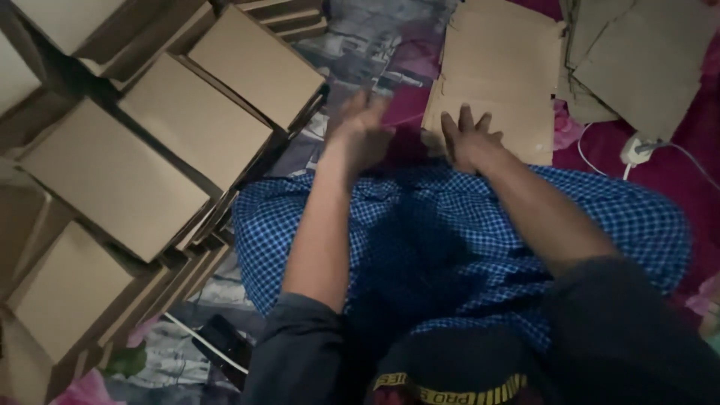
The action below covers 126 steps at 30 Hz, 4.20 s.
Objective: Folding flat cardboard sheets into small boxes
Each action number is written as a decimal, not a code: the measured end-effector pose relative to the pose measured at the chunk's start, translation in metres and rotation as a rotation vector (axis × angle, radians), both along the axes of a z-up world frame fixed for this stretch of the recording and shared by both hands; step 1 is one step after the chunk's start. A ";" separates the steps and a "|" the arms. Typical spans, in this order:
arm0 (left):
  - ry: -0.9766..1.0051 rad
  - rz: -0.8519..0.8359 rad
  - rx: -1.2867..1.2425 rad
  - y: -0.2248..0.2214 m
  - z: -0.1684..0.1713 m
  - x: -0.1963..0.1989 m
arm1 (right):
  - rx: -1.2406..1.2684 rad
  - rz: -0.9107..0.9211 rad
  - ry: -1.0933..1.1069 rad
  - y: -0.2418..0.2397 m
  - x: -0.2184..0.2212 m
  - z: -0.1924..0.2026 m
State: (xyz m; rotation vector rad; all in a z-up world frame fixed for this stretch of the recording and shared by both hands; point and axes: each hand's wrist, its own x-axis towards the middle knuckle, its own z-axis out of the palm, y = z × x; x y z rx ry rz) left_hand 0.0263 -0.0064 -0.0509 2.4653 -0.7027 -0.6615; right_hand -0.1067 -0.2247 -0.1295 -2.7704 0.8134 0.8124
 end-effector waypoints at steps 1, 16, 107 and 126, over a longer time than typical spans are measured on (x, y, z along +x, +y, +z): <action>-0.008 0.000 0.005 0.001 -0.001 0.002 | 0.005 0.000 -0.008 -0.005 0.002 -0.001; 0.404 0.033 0.157 -0.001 0.010 0.013 | -0.130 -0.015 -0.936 -0.096 0.014 0.041; -0.347 0.093 -1.121 -0.031 0.069 -0.038 | 0.249 0.393 -1.450 0.015 -0.011 0.203; -0.677 -0.142 -0.982 -0.027 0.108 -0.055 | 0.628 -0.024 -1.456 0.018 -0.015 0.189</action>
